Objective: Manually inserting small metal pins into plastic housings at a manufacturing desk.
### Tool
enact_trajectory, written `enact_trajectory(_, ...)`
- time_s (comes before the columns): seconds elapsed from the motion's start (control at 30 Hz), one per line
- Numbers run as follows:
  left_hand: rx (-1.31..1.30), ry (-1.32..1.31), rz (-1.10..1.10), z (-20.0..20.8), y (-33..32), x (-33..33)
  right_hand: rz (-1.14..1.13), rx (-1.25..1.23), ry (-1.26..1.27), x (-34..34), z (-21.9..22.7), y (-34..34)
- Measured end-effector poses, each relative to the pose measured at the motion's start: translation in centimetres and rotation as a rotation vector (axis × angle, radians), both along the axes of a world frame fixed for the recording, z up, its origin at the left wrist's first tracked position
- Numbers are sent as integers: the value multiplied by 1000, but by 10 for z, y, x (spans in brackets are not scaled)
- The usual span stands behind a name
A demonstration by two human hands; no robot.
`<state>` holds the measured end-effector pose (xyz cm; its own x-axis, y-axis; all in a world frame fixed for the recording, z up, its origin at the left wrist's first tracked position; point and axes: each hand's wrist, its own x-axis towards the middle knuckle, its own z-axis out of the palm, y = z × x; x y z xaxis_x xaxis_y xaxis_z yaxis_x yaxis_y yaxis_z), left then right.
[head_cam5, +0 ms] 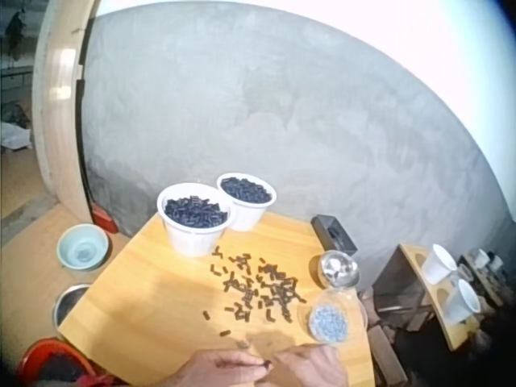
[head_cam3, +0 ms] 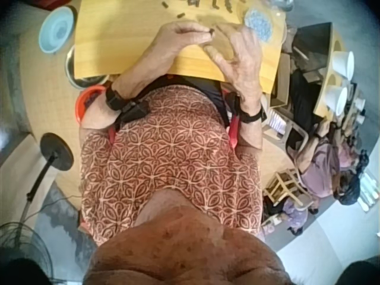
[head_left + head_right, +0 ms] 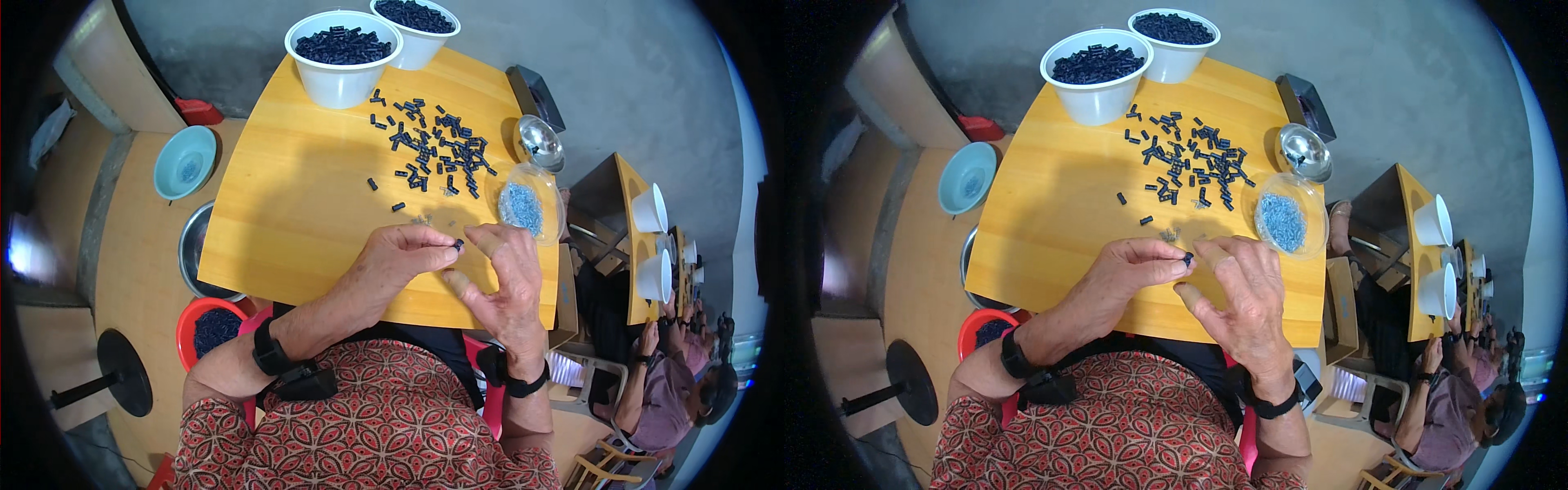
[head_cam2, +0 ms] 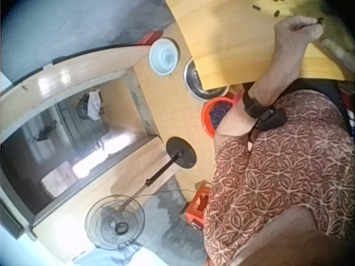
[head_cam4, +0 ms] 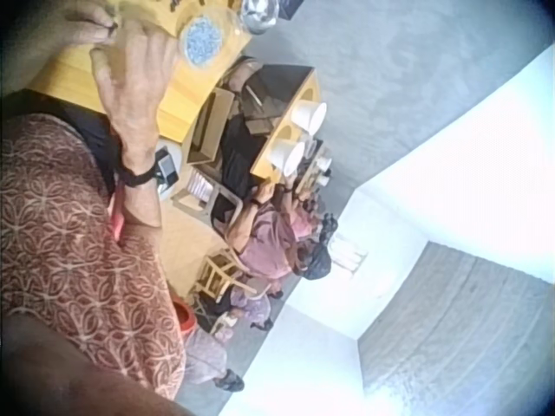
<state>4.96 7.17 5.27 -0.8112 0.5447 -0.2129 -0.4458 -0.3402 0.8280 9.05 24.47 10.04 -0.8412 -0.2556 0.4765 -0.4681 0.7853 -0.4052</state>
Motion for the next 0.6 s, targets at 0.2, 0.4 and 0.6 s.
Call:
enact_trajectory(0.2, 44, 2, -20, -5, 1, 0, 16, 100, 70, -4, -5, 0)
enact_trajectory(0.4, 20, -10, -27, -7, -2, -4, -1, 93, 79, -4, -6, -2)
enact_trajectory(0.6, -4, 36, -70, -7, -4, -4, 6, 126, 56, -3, 0, -3)
